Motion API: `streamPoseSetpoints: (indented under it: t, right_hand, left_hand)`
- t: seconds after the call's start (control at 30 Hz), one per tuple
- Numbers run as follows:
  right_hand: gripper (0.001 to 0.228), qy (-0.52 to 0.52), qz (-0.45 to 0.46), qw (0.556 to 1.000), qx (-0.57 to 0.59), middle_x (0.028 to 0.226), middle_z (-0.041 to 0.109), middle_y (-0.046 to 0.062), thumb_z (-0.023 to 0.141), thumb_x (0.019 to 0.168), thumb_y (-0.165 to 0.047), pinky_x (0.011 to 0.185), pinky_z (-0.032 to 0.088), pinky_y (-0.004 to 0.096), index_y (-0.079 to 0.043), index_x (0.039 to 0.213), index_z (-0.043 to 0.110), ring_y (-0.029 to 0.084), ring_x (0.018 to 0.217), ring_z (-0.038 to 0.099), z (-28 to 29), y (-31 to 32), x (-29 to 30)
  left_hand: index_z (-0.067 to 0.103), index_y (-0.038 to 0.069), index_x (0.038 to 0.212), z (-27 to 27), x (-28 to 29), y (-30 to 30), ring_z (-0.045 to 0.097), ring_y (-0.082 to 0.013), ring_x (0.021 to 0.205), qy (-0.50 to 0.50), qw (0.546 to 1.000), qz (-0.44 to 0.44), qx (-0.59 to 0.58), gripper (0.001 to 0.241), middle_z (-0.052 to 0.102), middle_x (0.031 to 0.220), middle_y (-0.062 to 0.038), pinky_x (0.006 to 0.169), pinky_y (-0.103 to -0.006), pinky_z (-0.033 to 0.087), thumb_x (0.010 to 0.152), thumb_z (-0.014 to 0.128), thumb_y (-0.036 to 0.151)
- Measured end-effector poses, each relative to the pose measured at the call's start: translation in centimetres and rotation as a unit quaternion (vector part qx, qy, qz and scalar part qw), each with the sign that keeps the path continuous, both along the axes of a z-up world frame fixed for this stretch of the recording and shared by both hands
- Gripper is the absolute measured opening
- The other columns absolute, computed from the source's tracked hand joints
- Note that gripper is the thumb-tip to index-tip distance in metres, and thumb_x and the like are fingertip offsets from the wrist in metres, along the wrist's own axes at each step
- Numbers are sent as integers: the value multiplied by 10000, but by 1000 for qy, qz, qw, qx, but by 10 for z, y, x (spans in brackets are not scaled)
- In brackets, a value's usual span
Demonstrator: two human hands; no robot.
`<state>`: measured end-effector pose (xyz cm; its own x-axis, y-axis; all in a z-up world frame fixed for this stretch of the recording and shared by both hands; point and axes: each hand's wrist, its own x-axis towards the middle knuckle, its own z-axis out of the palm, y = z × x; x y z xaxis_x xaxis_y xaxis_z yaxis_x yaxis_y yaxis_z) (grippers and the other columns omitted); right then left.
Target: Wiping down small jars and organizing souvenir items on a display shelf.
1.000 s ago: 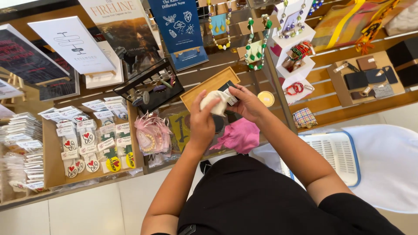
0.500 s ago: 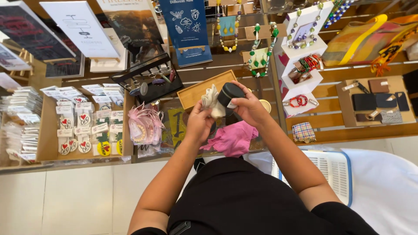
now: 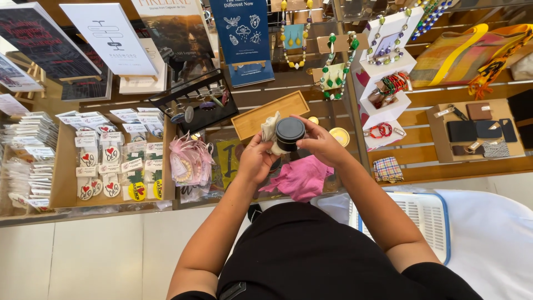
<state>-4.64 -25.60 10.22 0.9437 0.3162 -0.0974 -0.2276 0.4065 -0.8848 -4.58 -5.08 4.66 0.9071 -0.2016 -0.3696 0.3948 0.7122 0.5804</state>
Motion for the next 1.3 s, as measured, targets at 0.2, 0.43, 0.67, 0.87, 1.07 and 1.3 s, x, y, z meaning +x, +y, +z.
streamPoseSetpoints:
  t: [0.2, 0.43, 0.67, 0.87, 1.07, 1.3]
  right_hand:
    - [897, -41, -100, 988, -107, 1432, 492, 140, 796, 813, 35, 1014, 544, 326, -72, 1590, 361, 191, 1213, 578, 4, 28, -18]
    - [911, -108, -174, 920, -334, 1302, 506, 169, 994, 677, -186, 1100, 438, 375, -114, 1473, 557, 271, 1295, 520, 23, 56, -31]
    - [1031, -112, -92, 964, -223, 1379, 548, 120, 954, 611, 51, 1111, 447, 366, -62, 1500, 445, 226, 1312, 532, 27, 67, -44]
    - [942, -134, -71, 960, -236, 1443, 550, 77, 938, 658, 9, 1037, 486, 321, -69, 1477, 479, 173, 1323, 519, 35, 79, -50]
    - [872, -133, -119, 967, -182, 1475, 468, 54, 820, 787, 57, 1041, 508, 324, -56, 1550, 414, 187, 1322, 522, 27, 80, -54]
    - [799, -102, -210, 965, -117, 1508, 469, 127, 717, 883, 70, 1058, 526, 353, -58, 1584, 354, 224, 1295, 554, 0, 89, -55]
  left_hand:
    - [638, 103, 1264, 9, -4, 7, 735, -279, 979, -22, 999, 19, 24, 387, 713, 1167, -148, 770, -414, 673, 928, 548, -66]
    - [657, 92, 1253, -2, -6, 27, 734, -281, 962, -20, 999, -18, 30, 373, 717, 1139, -143, 772, -428, 667, 932, 543, -61]
    - [644, 121, 1277, 5, -2, 53, 752, -317, 939, 12, 992, -102, -75, 304, 734, 1116, -166, 737, -494, 665, 985, 574, 69]
    - [634, 120, 1215, 6, -5, 61, 768, -307, 886, 11, 983, -145, -109, 239, 755, 1032, -153, 710, -496, 664, 989, 573, 72]
    - [610, 153, 1256, 11, -5, 52, 753, -292, 949, -9, 991, -88, -98, 278, 738, 1112, -134, 759, -478, 662, 995, 584, 62]
    - [607, 135, 1169, 35, -10, 26, 730, -274, 998, -52, 998, 19, -13, 241, 722, 1126, -126, 830, -446, 647, 974, 595, -8]
